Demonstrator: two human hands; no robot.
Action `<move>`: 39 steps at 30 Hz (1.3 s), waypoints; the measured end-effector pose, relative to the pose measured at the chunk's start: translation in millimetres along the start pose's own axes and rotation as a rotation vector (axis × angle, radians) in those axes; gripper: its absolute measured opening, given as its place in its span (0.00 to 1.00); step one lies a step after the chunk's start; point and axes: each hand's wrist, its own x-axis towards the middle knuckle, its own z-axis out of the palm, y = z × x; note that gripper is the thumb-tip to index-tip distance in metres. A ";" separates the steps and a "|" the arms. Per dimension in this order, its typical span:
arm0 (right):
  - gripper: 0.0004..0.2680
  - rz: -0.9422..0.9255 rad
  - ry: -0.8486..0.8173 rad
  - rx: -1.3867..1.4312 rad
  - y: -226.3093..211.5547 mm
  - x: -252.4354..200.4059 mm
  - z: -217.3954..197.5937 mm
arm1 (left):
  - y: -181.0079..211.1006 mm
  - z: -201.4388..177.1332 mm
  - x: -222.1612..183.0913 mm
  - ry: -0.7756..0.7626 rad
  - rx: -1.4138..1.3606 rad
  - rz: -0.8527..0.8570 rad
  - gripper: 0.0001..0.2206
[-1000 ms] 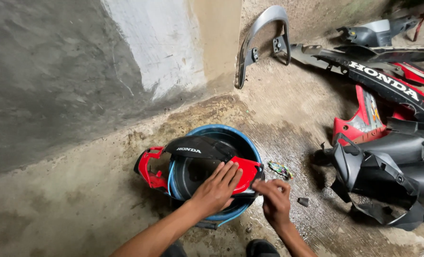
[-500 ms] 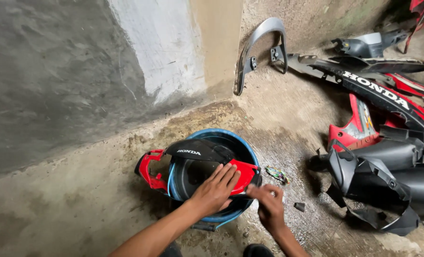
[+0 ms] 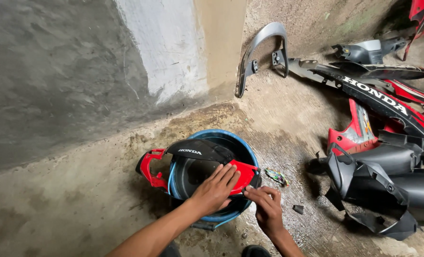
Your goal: Washing a motorcycle fairing in a bucket of water by hand
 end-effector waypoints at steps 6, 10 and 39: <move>0.09 0.239 0.077 -0.051 58.4 1.8 17.9 | -0.7 1.5 2.4 0.019 0.028 -0.008 0.48; 0.14 0.262 0.039 -0.022 39.7 -3.6 11.5 | 1.2 0.3 1.2 0.026 0.015 -0.007 0.48; 0.13 0.174 0.012 -0.012 27.0 -13.2 14.9 | 0.4 -0.3 1.7 0.012 0.000 -0.008 0.47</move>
